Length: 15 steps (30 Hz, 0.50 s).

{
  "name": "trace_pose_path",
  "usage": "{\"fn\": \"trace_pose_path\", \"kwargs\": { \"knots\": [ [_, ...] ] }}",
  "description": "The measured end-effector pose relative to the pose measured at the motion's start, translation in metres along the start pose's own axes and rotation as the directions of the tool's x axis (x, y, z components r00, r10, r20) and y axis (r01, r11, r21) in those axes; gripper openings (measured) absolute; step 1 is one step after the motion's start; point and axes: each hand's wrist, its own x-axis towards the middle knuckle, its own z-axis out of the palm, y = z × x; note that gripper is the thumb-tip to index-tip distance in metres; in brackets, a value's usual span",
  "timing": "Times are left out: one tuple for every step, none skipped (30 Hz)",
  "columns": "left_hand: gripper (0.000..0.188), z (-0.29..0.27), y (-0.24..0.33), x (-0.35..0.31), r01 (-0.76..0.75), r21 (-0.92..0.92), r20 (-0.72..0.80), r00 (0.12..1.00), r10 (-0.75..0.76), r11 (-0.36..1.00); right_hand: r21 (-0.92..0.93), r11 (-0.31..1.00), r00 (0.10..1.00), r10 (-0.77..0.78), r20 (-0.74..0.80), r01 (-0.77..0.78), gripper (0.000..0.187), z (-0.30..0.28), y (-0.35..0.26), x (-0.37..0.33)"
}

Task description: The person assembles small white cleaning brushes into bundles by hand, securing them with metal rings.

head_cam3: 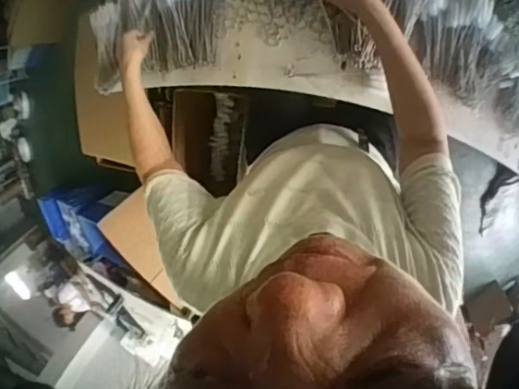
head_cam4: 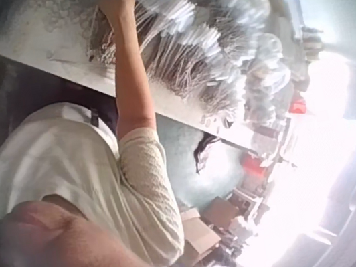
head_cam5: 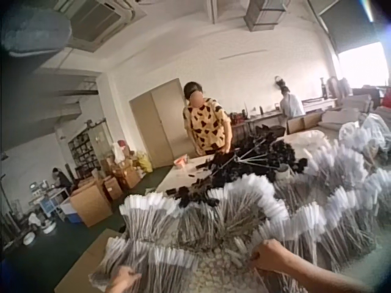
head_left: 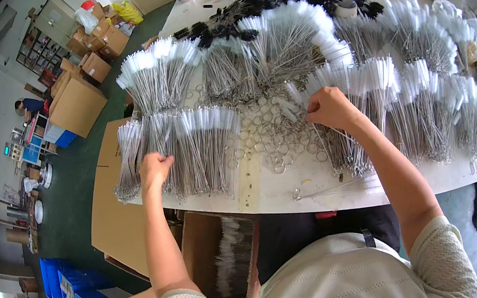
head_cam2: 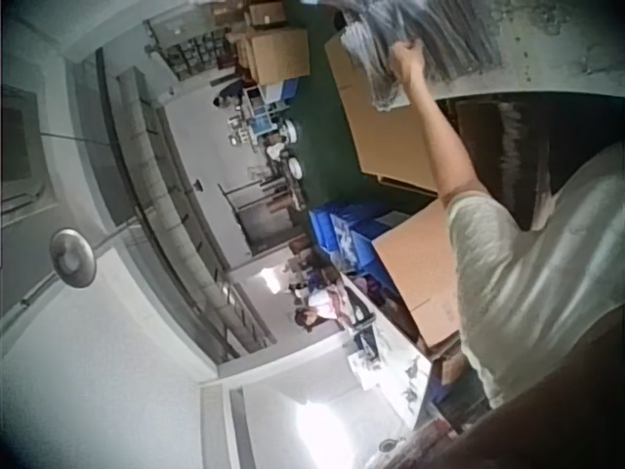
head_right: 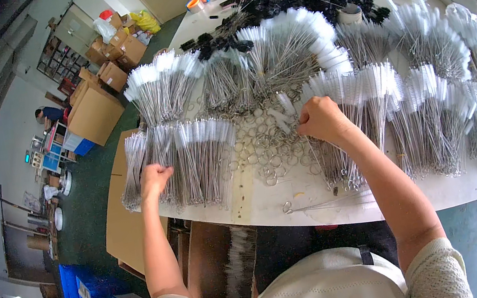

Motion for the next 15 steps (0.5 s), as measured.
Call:
{"fn": "trace_pose_path", "kwargs": {
  "knots": [
    [0.029,0.004,0.0,-0.002,0.019,-0.002,0.01,1.0,-0.019,1.0,0.046,0.999,1.0,0.02,0.008,-0.021,0.02,-0.001,0.001,-0.001],
    [0.029,0.008,-0.001,-0.003,0.04,-0.003,0.02,0.999,-0.04,0.999,0.045,0.999,1.0,0.026,0.006,-0.026,0.02,-0.001,0.003,-0.001],
    [0.029,0.01,-0.001,-0.001,0.037,-0.003,0.023,0.999,-0.037,0.999,0.063,0.998,1.0,0.028,-0.01,-0.027,0.019,-0.001,0.004,0.0],
    [0.028,0.011,-0.002,-0.001,0.03,-0.036,-0.003,1.0,-0.03,0.999,0.081,0.997,0.999,0.024,-0.025,-0.022,0.019,-0.001,0.005,0.001],
    [0.026,0.011,-0.002,-0.001,0.023,-0.07,-0.029,0.999,-0.026,0.997,0.08,0.997,0.999,0.023,-0.024,-0.021,0.019,0.001,0.006,0.0],
    [0.026,0.012,-0.003,-0.002,0.026,-0.071,-0.03,0.999,-0.028,0.997,0.078,0.997,0.997,0.03,-0.071,-0.024,0.019,0.004,0.008,-0.001],
    [0.025,0.012,-0.004,-0.002,0.024,-0.092,-0.04,0.999,-0.028,0.995,0.077,0.997,0.992,0.034,-0.119,-0.025,0.019,0.005,0.008,-0.001],
    [0.023,0.012,-0.004,-0.002,0.022,-0.114,-0.049,0.998,-0.028,0.993,0.077,0.997,0.992,0.029,-0.12,-0.02,0.019,0.006,0.006,-0.002],
    [0.023,0.013,-0.004,-0.002,0.023,-0.114,-0.053,0.998,-0.029,0.993,0.101,0.995,0.986,0.032,-0.162,-0.015,0.016,0.006,0.005,-0.003],
    [0.022,0.014,-0.005,-0.003,0.027,-0.118,-0.084,0.996,-0.037,0.993,0.127,0.992,0.979,0.037,-0.202,-0.011,0.014,0.007,0.003,-0.004],
    [0.02,0.014,-0.006,-0.003,0.029,-0.122,-0.114,0.993,-0.043,0.992,0.13,0.991,0.979,0.036,-0.202,-0.01,0.014,0.006,0.001,-0.004],
    [0.02,0.015,-0.011,-0.001,-0.013,-0.127,-0.135,0.991,-0.005,0.992,0.196,0.98,0.976,0.082,-0.202,-0.042,0.015,0.004,-0.003,-0.004],
    [0.02,0.015,-0.014,0.0,-0.014,-0.125,-0.134,0.991,-0.003,0.992,0.259,0.963,0.972,0.129,-0.199,-0.075,0.016,0.001,-0.006,-0.006],
    [0.019,0.014,-0.019,0.003,0.002,-0.185,-0.09,0.996,-0.019,0.983,0.26,0.962,0.971,0.132,-0.2,-0.077,0.016,-0.002,-0.009,-0.008],
    [0.019,0.011,-0.022,0.006,0.018,-0.243,-0.044,0.999,-0.029,0.97,0.384,0.92,0.96,0.171,-0.221,-0.075,0.017,-0.007,-0.012,-0.011]
  ]
}}
